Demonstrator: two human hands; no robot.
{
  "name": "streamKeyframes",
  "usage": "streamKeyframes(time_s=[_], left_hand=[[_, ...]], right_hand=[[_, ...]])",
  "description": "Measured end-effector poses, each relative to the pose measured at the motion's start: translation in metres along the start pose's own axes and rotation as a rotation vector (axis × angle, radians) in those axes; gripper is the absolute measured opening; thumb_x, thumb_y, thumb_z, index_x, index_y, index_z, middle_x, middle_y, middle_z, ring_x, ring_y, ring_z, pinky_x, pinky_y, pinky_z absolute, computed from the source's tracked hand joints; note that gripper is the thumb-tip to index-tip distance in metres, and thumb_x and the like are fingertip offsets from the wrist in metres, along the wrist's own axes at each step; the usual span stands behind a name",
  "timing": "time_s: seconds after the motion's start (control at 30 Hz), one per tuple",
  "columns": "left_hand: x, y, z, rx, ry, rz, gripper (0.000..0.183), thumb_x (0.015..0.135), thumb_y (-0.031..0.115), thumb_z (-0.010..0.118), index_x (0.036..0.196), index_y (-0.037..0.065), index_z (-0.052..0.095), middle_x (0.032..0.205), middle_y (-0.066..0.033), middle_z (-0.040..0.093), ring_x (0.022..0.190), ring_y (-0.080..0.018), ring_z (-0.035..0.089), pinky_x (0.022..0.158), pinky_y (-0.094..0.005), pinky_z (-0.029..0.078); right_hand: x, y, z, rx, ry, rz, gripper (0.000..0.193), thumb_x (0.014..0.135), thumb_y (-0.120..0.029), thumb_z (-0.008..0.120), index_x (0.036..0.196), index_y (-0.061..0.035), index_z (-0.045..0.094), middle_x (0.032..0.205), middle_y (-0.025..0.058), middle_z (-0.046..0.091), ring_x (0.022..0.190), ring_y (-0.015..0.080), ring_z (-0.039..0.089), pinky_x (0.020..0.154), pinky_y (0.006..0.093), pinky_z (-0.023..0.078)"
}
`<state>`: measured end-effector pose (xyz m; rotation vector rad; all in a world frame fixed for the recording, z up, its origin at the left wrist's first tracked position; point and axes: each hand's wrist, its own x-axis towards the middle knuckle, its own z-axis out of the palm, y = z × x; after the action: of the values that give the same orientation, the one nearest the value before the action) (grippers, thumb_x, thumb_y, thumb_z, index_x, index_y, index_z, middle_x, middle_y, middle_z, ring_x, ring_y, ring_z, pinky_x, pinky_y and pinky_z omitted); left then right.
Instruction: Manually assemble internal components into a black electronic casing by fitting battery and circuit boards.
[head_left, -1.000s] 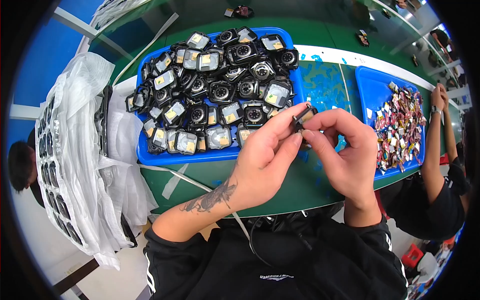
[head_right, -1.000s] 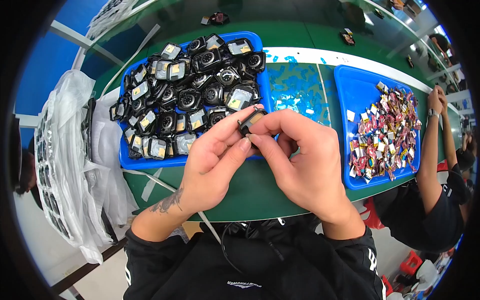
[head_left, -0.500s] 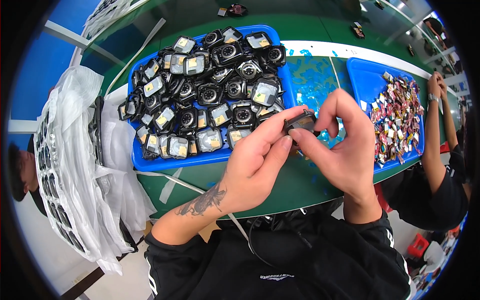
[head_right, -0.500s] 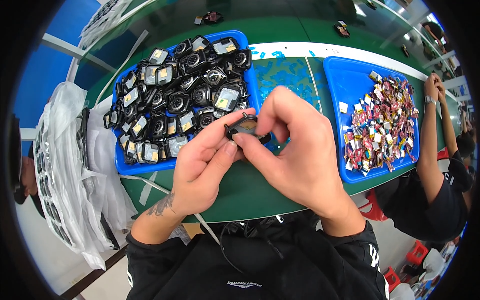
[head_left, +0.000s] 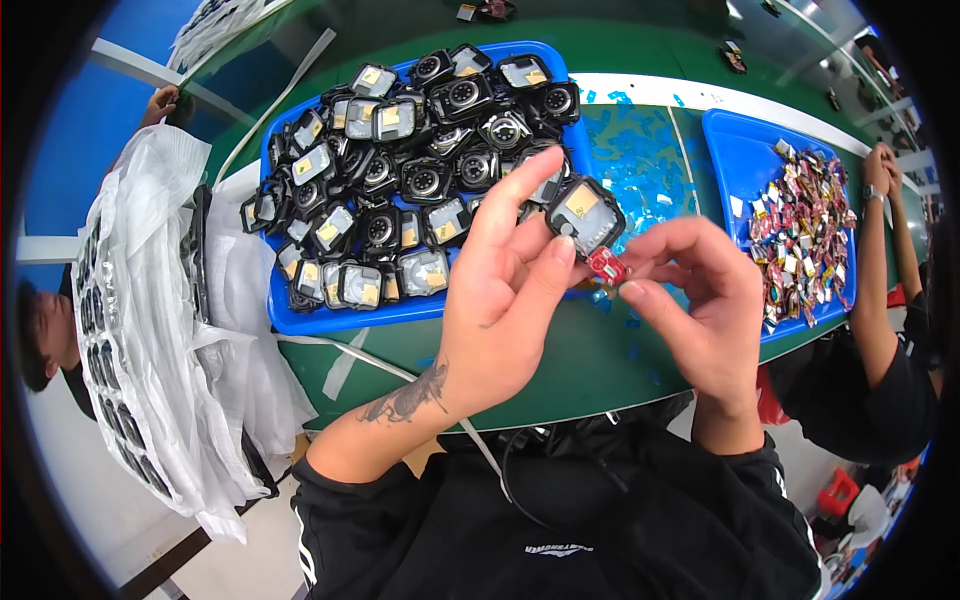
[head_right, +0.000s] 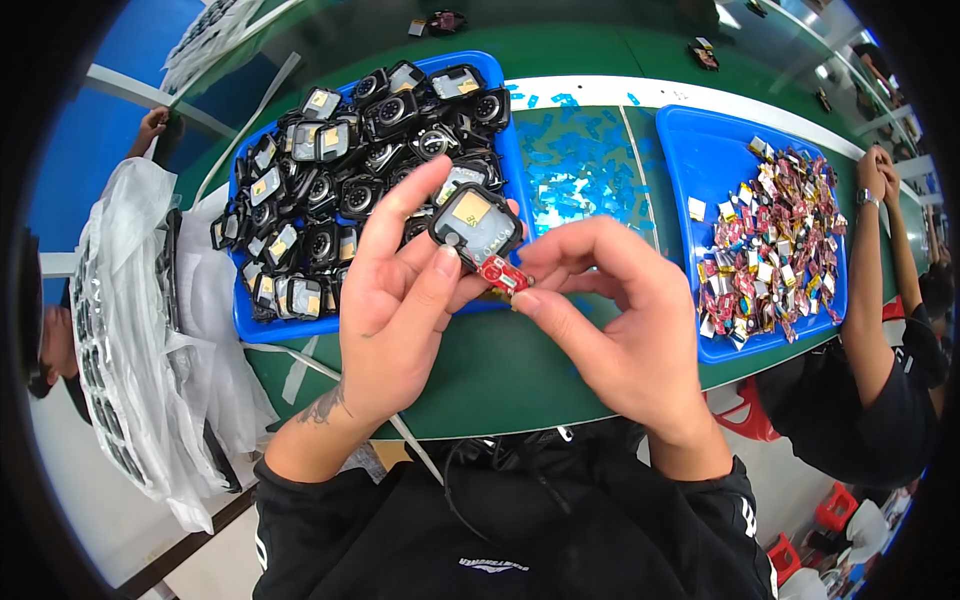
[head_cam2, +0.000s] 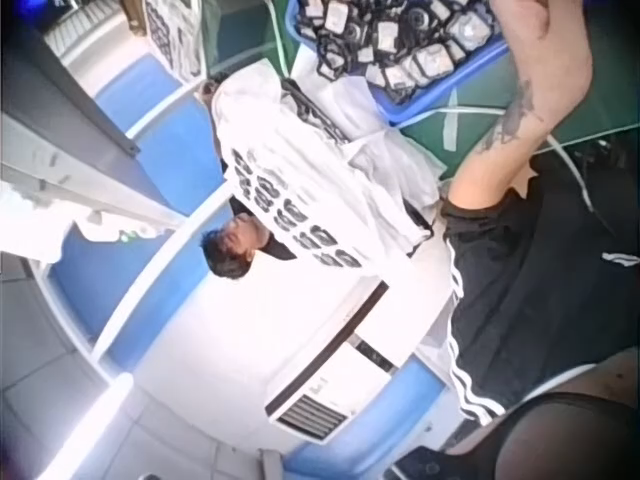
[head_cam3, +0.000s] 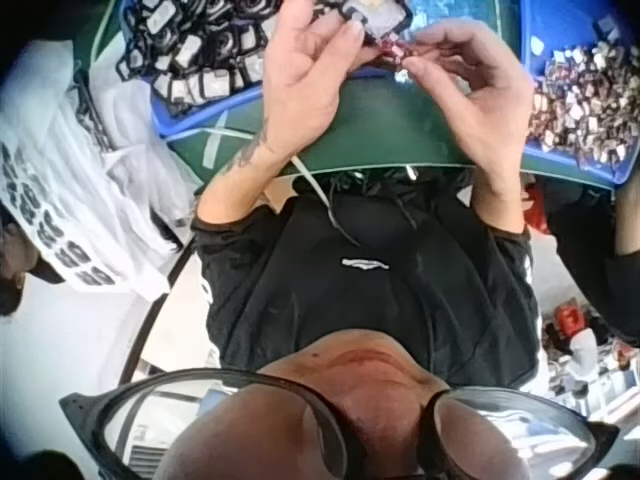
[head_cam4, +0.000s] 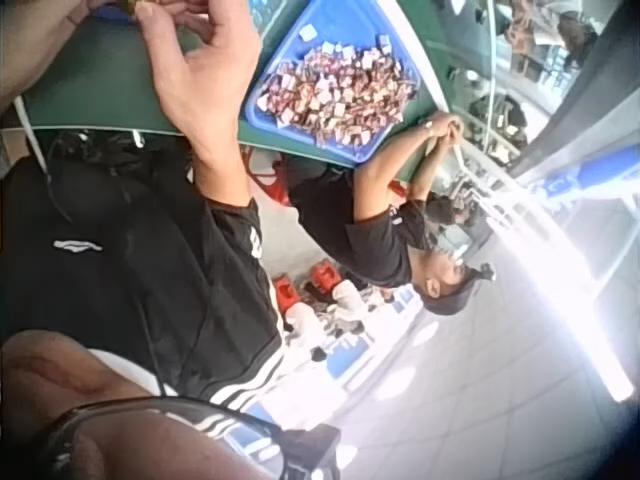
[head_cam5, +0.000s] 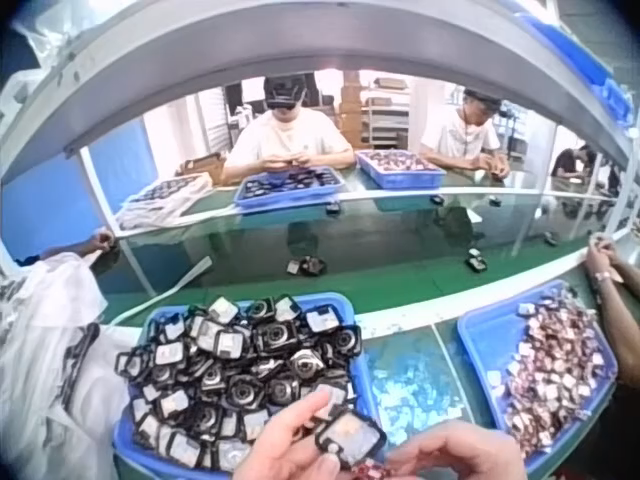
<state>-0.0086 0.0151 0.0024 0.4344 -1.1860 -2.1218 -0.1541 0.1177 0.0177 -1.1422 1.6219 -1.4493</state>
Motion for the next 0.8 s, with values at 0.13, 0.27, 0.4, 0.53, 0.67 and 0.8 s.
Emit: streamKeyframes(time_s=[0.13, 0.27, 0.4, 0.53, 0.67, 0.8], left_hand=[[0.003, 0.022, -0.019, 0.939, -0.336, 0.221, 0.033, 0.091, -0.007, 0.051, 0.12, 0.002, 0.064, 0.122, -0.0172, 0.059, 0.107, -0.0229, 0.063, 0.089, -0.0323, 0.051], [-0.001, 0.015, -0.011, 1.001, -0.201, 0.352, 0.035, 0.079, -0.01, 0.067, 0.112, 0.003, 0.071, 0.123, -0.0162, 0.062, 0.105, -0.0237, 0.067, 0.089, -0.0307, 0.054], [0.001, 0.013, -0.014, 1.14, -0.182, 0.51, 0.033, 0.076, -0.008, 0.07, 0.107, 0.003, 0.072, 0.12, -0.0165, 0.064, 0.101, -0.0262, 0.069, 0.084, -0.0315, 0.057], [0.003, 0.012, -0.016, 1.203, -0.174, 0.605, 0.032, 0.075, -0.008, 0.071, 0.105, 0.004, 0.073, 0.117, -0.0158, 0.066, 0.101, -0.0266, 0.069, 0.083, -0.0312, 0.057], [0.003, 0.012, -0.017, 1.181, -0.184, 0.468, 0.022, 0.077, -0.002, 0.073, 0.098, 0.002, 0.074, 0.109, -0.0152, 0.068, 0.083, -0.0223, 0.068, 0.067, -0.0299, 0.054], [0.003, 0.011, -0.019, 1.057, -0.151, 0.125, 0.009, 0.081, 0.004, 0.072, 0.089, 0.001, 0.074, 0.088, -0.011, 0.073, 0.066, -0.0153, 0.061, 0.06, -0.029, 0.042]], right_hand=[[0.002, 0.0, 0.001, 0.24, 0.049, 0.023, 0.017, 0.085, 0.008, 0.069, 0.101, 0.0062, 0.063, 0.095, 0.0086, 0.067, 0.088, 0.0111, 0.065, 0.079, 0.0229, 0.055], [0.004, 0.0, -0.003, 0.289, 0.056, 0.078, 0.016, 0.085, 0.007, 0.069, 0.1, 0.0072, 0.064, 0.093, 0.0104, 0.069, 0.082, 0.011, 0.066, 0.076, 0.022, 0.055], [0.005, 0.003, -0.009, 0.326, -0.064, 0.154, 0.016, 0.085, 0.005, 0.07, 0.1, 0.007, 0.064, 0.093, 0.0106, 0.069, 0.082, 0.0105, 0.066, 0.073, 0.021, 0.054], [0.005, 0.004, -0.005, 0.296, -0.07, 0.149, 0.01, 0.088, 0.002, 0.067, 0.097, 0.005, 0.063, 0.092, 0.0059, 0.065, 0.083, 0.0076, 0.061, 0.072, 0.0197, 0.052], [0.006, 0.007, -0.001, 0.101, -0.046, 0.042, 0.007, 0.091, -0.001, 0.063, 0.091, 0.0019, 0.056, 0.087, 0.0039, 0.059, 0.078, 0.0097, 0.055, 0.07, 0.024, 0.049], [0.008, 0.004, 0.0, -0.361, -0.07, -0.139, 0.006, 0.094, -0.003, 0.056, 0.091, 0.0015, 0.053, 0.081, 0.0106, 0.052, 0.07, 0.0201, 0.052, 0.063, 0.0324, 0.043]])
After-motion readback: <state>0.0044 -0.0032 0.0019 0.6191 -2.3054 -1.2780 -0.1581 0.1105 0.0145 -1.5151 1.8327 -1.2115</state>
